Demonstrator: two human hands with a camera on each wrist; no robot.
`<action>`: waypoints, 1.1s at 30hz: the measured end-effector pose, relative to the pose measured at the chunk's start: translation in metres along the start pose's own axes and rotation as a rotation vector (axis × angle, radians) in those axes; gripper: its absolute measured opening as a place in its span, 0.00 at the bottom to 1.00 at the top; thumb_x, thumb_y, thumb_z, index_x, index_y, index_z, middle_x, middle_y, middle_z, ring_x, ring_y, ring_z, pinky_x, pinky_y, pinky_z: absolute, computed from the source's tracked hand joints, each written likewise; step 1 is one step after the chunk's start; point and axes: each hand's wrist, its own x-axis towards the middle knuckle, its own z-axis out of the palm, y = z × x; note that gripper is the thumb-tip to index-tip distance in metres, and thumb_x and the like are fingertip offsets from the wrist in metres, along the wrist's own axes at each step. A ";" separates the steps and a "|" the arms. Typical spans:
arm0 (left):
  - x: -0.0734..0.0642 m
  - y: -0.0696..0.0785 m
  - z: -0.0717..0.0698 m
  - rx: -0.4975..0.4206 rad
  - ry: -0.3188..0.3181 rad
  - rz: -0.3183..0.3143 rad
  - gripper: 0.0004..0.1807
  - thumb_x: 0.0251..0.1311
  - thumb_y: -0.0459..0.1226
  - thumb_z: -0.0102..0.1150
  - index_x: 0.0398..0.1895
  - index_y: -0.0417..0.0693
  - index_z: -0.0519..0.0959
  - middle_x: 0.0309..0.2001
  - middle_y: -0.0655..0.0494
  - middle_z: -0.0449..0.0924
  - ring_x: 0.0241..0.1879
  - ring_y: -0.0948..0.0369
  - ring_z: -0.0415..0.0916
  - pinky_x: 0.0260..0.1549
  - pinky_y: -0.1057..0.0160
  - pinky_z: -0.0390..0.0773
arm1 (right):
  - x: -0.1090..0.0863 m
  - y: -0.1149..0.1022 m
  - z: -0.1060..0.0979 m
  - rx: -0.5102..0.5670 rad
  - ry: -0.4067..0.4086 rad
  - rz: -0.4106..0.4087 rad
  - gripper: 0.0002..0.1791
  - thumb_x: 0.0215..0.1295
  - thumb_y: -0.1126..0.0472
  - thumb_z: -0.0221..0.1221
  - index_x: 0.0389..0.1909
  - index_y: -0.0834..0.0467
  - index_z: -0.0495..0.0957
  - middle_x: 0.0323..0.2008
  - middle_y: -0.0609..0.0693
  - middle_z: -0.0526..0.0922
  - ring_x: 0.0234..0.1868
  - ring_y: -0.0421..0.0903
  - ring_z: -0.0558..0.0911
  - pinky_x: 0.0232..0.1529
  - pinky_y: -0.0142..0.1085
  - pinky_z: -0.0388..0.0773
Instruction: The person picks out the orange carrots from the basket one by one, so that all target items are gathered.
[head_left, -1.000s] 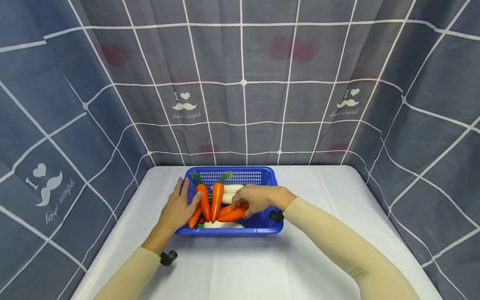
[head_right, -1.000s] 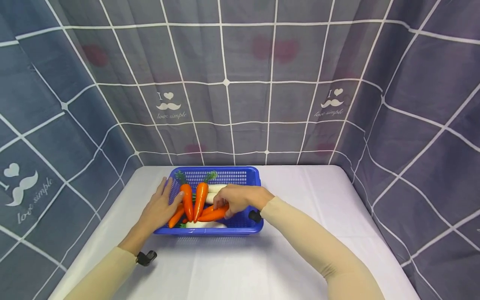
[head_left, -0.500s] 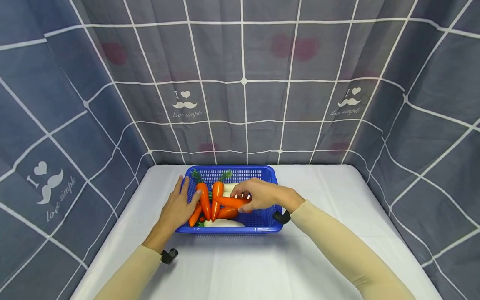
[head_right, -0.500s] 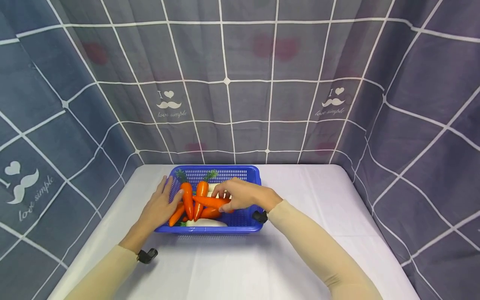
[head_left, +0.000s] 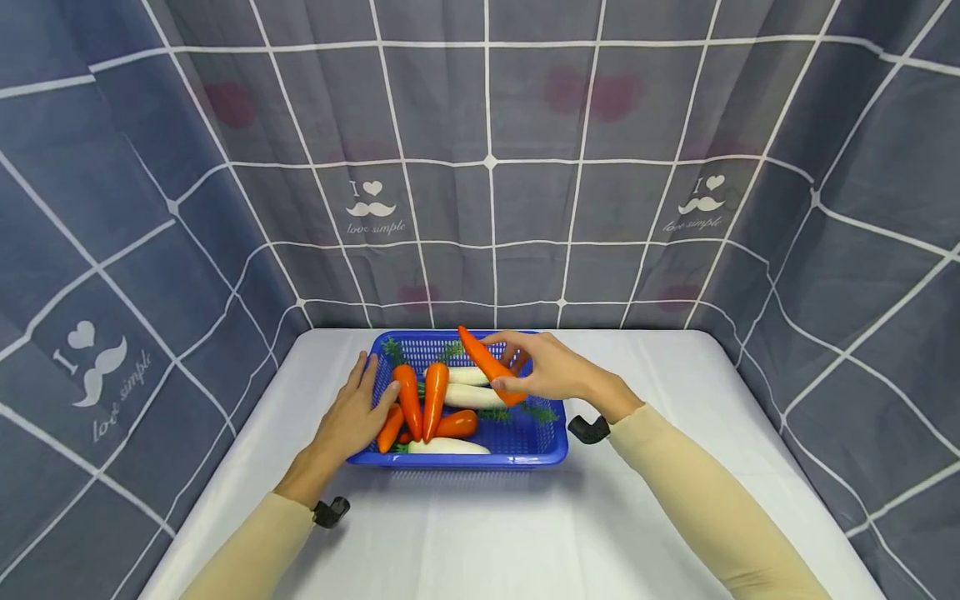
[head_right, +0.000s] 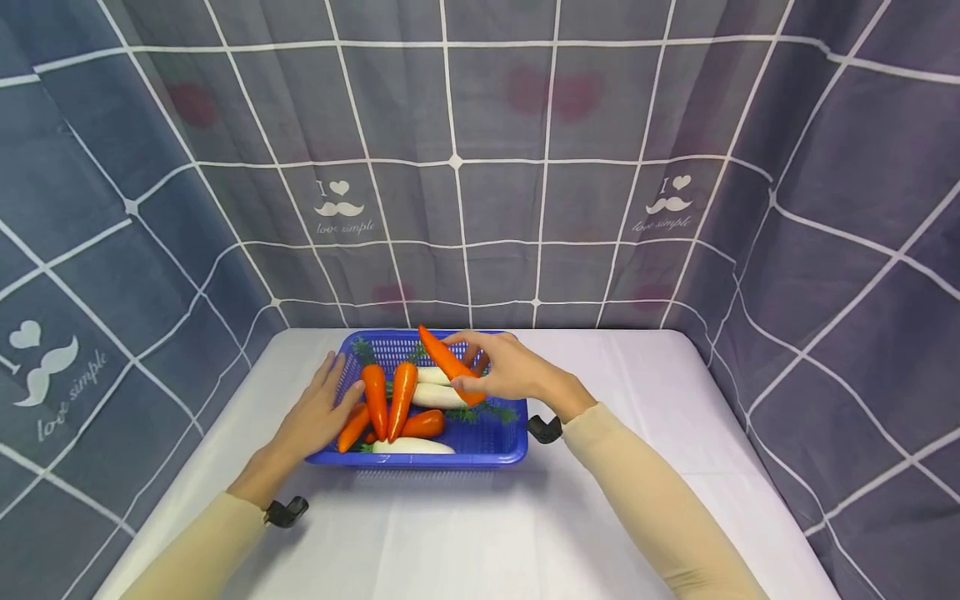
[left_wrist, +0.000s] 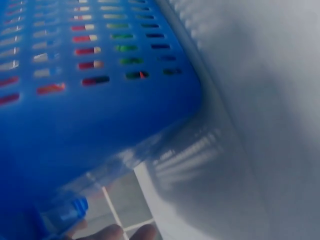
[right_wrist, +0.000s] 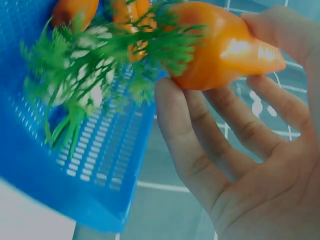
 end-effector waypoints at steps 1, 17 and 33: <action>0.000 -0.001 -0.001 -0.003 -0.010 0.005 0.50 0.92 0.65 0.41 0.99 0.43 0.44 0.99 0.38 0.33 0.92 0.24 0.50 0.85 0.18 0.60 | -0.002 0.002 -0.003 0.010 0.013 0.012 0.38 0.78 0.46 0.76 0.85 0.43 0.76 0.52 0.49 0.92 0.50 0.44 0.94 0.53 0.42 0.96; -0.005 -0.020 -0.013 -0.059 -0.085 0.117 0.50 0.92 0.65 0.42 0.99 0.46 0.42 0.99 0.42 0.30 0.96 0.29 0.42 0.86 0.17 0.52 | -0.043 0.053 -0.021 0.191 0.163 0.202 0.44 0.78 0.53 0.76 0.90 0.41 0.69 0.53 0.60 0.89 0.42 0.50 0.96 0.36 0.45 0.98; -0.007 -0.020 -0.008 -0.021 -0.057 0.107 0.47 0.93 0.61 0.43 1.00 0.50 0.42 0.99 0.42 0.32 0.95 0.29 0.45 0.86 0.17 0.56 | -0.085 0.104 -0.012 0.229 0.202 0.350 0.47 0.80 0.53 0.74 0.93 0.52 0.64 0.51 0.66 0.89 0.38 0.50 0.97 0.35 0.56 0.98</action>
